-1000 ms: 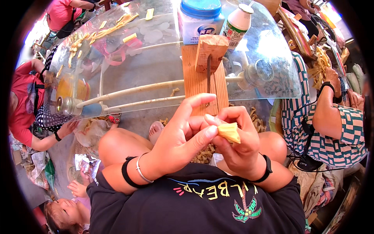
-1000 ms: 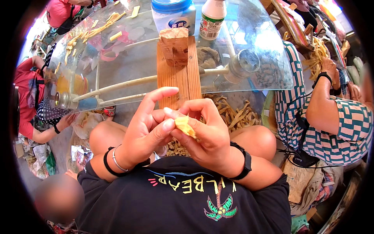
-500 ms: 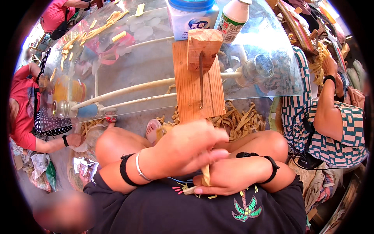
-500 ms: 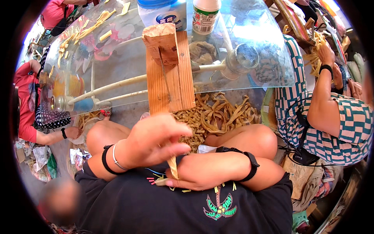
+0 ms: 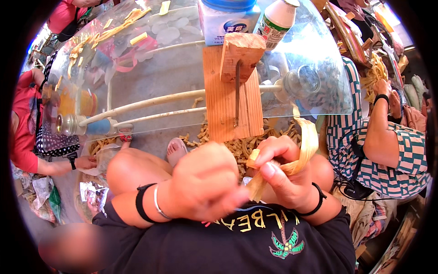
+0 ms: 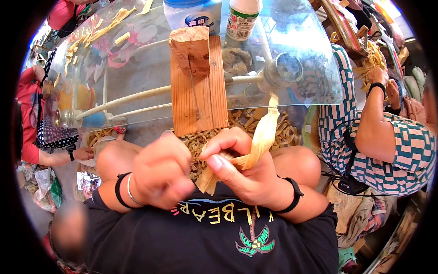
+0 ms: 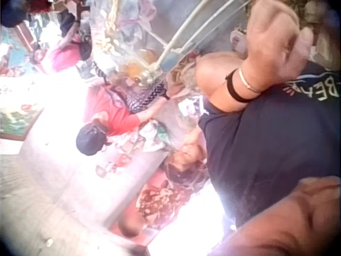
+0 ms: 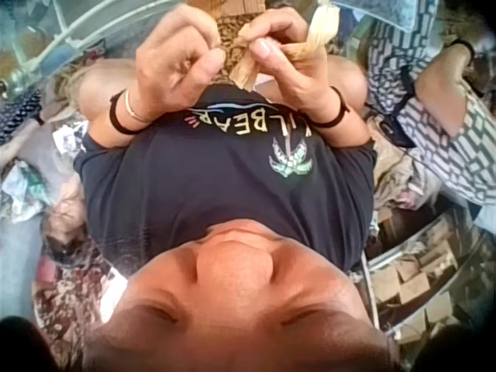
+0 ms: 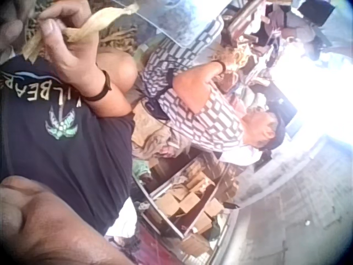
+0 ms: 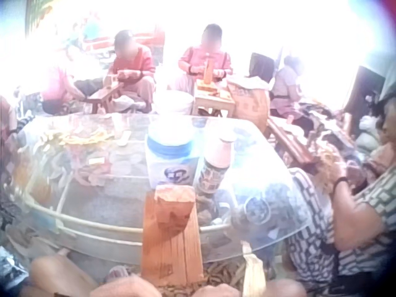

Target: The person weaves together thin strips of light-colored material by hand, occasionally using a vertical wooden guide to secure the piece.

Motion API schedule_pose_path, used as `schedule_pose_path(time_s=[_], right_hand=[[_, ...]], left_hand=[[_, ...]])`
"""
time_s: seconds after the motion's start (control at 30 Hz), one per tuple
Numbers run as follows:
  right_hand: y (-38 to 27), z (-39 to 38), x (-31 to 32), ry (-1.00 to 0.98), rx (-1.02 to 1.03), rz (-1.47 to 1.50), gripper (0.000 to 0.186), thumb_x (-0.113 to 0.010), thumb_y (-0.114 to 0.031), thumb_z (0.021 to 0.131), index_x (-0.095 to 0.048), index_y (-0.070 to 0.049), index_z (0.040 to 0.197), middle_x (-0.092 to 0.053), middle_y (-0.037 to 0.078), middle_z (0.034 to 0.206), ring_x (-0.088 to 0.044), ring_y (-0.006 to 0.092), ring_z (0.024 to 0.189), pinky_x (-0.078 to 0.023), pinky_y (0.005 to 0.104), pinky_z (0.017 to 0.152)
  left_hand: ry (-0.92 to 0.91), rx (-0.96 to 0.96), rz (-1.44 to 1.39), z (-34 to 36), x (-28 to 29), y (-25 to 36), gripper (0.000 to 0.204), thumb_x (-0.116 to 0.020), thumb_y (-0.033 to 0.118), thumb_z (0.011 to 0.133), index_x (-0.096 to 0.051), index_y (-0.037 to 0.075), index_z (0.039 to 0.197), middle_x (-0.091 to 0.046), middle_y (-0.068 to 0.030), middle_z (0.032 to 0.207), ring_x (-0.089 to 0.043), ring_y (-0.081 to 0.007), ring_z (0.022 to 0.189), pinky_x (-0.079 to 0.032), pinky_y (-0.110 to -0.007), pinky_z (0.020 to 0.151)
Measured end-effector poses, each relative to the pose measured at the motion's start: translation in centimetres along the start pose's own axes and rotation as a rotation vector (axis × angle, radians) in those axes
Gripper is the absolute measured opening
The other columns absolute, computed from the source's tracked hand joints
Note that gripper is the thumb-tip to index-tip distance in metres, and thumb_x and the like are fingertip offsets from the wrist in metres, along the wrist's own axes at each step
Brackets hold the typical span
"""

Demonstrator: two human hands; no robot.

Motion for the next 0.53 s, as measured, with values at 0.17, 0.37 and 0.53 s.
schedule_pose_path(time_s=[0.17, 0.37, 0.53], right_hand=[[0.3, -0.1, -0.5, -0.126, -0.012, 0.248, 0.028, -0.065, -0.002, 0.093, -0.055, -0.002, 0.119, -0.058, 0.006, 0.108, -0.058, 0.0109, 0.1, -0.047, 0.026, 0.086], [-0.8, 0.2, -1.1, -0.049, 0.372, -0.411, 0.043, -0.077, -0.001, 0.08, -0.058, -0.003, 0.118, -0.067, 0.01, 0.099, -0.066, 0.0238, 0.085, -0.052, 0.0324, 0.072], [-0.7, 0.3, -1.0, 0.058, 0.47, -1.005, 0.043, -0.08, -0.005, 0.077, -0.06, -0.005, 0.115, -0.069, 0.008, 0.096, -0.067, 0.027, 0.08, -0.054, 0.0351, 0.068]], left_hand=[[0.117, 0.128, -0.243, 0.4, -0.7, -1.4, 0.031, -0.068, -0.002, 0.077, -0.053, 0.002, 0.105, -0.06, -0.0142, 0.103, -0.06, -0.0266, 0.088, -0.048, -0.035, 0.081], [0.042, 0.26, -0.521, -0.5, -0.8, -2.6, 0.039, -0.067, -0.002, 0.077, -0.05, 0.003, 0.112, -0.055, -0.0076, 0.093, -0.055, -0.016, 0.083, -0.047, -0.029, 0.077], [0.106, 0.429, -0.295, -0.6, -0.8, -1.7, 0.041, -0.066, -0.002, 0.08, -0.046, 0.004, 0.116, -0.053, -0.005, 0.094, -0.052, -0.0103, 0.08, -0.046, -0.024, 0.074]])
Point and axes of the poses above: each hand's wrist, its own z-axis towards the middle knuckle, its own x-axis out of the back of the hand, y = z × x, the point moved 4 cm from there along z, towards the middle knuckle
